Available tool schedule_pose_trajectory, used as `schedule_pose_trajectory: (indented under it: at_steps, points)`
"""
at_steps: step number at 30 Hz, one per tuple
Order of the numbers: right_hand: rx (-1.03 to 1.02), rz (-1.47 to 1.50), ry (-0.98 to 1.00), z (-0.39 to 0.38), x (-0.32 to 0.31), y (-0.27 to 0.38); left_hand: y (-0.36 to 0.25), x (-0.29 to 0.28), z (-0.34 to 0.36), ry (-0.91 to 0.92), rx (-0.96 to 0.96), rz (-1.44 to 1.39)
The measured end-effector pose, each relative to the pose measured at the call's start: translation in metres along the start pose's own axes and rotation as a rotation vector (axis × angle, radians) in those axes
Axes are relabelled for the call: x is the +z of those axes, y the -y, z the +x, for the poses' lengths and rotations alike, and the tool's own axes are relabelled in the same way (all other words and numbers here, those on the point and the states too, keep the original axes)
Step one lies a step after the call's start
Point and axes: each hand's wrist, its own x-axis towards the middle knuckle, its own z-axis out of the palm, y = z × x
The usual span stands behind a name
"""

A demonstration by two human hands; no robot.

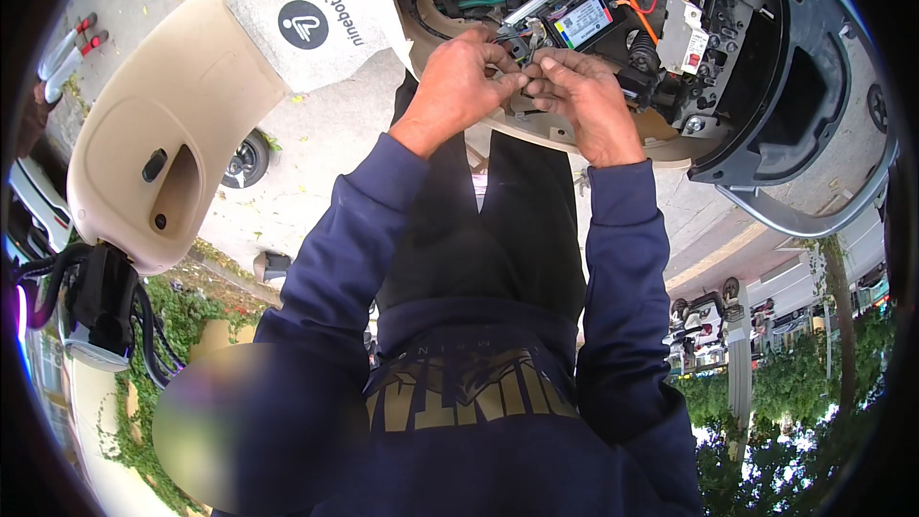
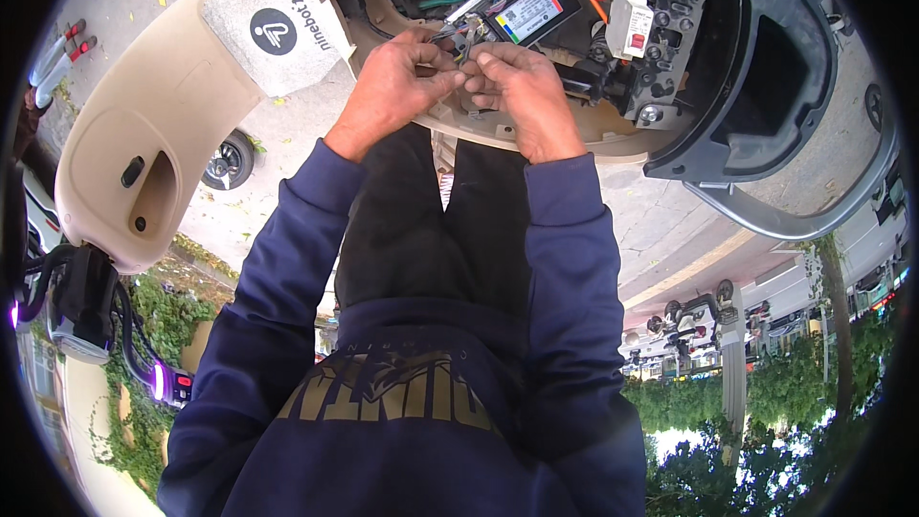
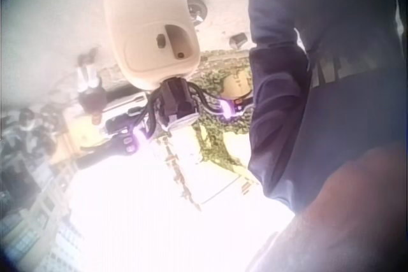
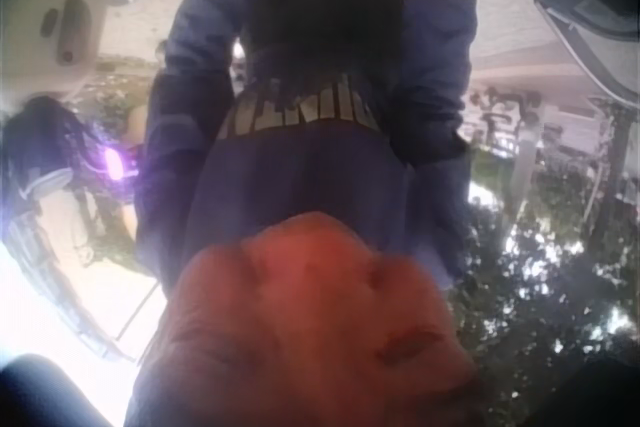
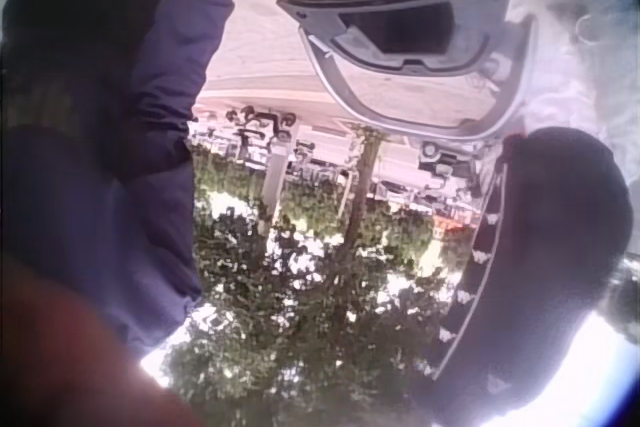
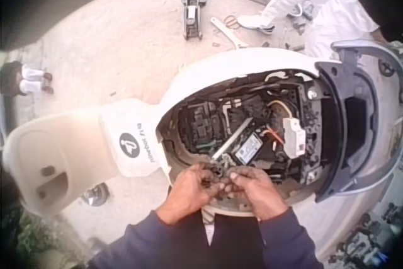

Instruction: The person works on the internal electronics of a Ninebot electric scooter with the seat compartment open. They handle a small circuit board and connect or adjust wires within the scooter's wiring harness. The person continues manipulating connectors and components inside the compartment throughout the clip.

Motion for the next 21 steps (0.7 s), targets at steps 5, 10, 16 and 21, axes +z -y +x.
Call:
schedule_pose_trajectory:
  at_steps: [5, 10, 16, 21]
  points:
    - [0.004, -0.028, 0.035, 0.002, -0.003, -0.003, 0.005, 0.003, 0.0, -0.012, 0.047, 0.023]
    - [-0.048, -0.098, -0.028, -0.001, 0.007, 0.003, 0.007, 0.003, 0.0, 0.001, 0.087, 0.014]
    - [-0.091, -0.187, -0.112, 0.007, 0.017, 0.004, 0.004, -0.005, -0.001, 0.066, -0.06, -0.08]
    - [-0.067, -0.204, -0.112, 0.005, 0.015, 0.006, 0.013, -0.005, 0.005, 0.045, -0.139, -0.22]
